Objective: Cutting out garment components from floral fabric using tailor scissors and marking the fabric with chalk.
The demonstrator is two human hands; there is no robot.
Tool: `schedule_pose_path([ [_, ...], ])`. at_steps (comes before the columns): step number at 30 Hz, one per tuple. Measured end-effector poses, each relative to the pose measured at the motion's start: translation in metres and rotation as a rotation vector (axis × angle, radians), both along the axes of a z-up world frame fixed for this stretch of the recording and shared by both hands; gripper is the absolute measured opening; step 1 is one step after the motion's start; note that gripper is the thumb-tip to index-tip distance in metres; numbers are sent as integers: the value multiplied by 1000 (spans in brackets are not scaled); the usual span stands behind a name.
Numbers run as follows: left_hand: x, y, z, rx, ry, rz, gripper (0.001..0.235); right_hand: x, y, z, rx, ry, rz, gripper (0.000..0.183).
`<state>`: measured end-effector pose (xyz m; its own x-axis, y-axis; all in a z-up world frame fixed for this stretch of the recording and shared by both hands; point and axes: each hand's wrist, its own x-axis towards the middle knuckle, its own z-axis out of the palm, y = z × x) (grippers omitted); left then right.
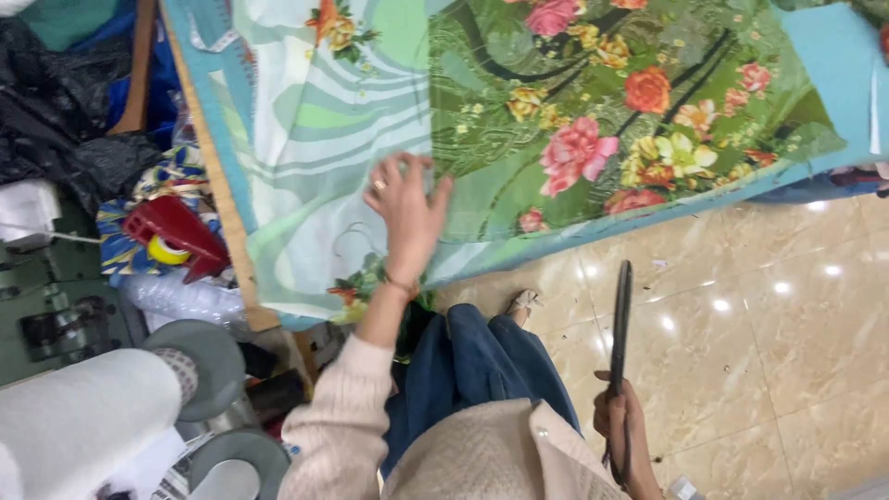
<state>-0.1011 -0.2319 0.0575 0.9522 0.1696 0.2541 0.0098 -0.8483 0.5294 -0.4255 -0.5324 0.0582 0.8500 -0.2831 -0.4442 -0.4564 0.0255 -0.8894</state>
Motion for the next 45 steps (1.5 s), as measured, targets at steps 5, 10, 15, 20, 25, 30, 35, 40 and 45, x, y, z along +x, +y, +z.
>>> schedule_pose_path([
  [5, -65, -86, 5, -45, 52, -270, 36, 26, -31, 17, -49, 124, 103, 67],
  [10, -84, -177, -8, -13, 85, -376, 34, 52, -100, 29, -39, 118, 161, 62],
  [15, -88, -277, -19, 67, 38, -452, 33, 68, -197, 25, -58, 64, 177, 60],
  [20, -74, -345, -30, 183, 20, -474, 39, 92, -275, 30, 18, 29, 135, 64],
  [25, -59, -381, -13, 133, -38, -502, 26, 110, -331, 12, 46, 1, 97, 74],
  [30, -36, -401, -5, 77, -22, -504, 25, 164, -358, 25, 50, -11, 172, 75],
  [35, -1, -401, -1, 26, 9, -436, 37, 248, -382, 49, -63, -26, 483, 82],
  [40, 49, -387, -8, 21, 49, -309, 45, 344, -416, 50, -101, 32, 612, 75],
  [45, 98, -375, -8, 44, 97, -214, 46, 435, -424, 78, -181, 33, 715, 69],
])
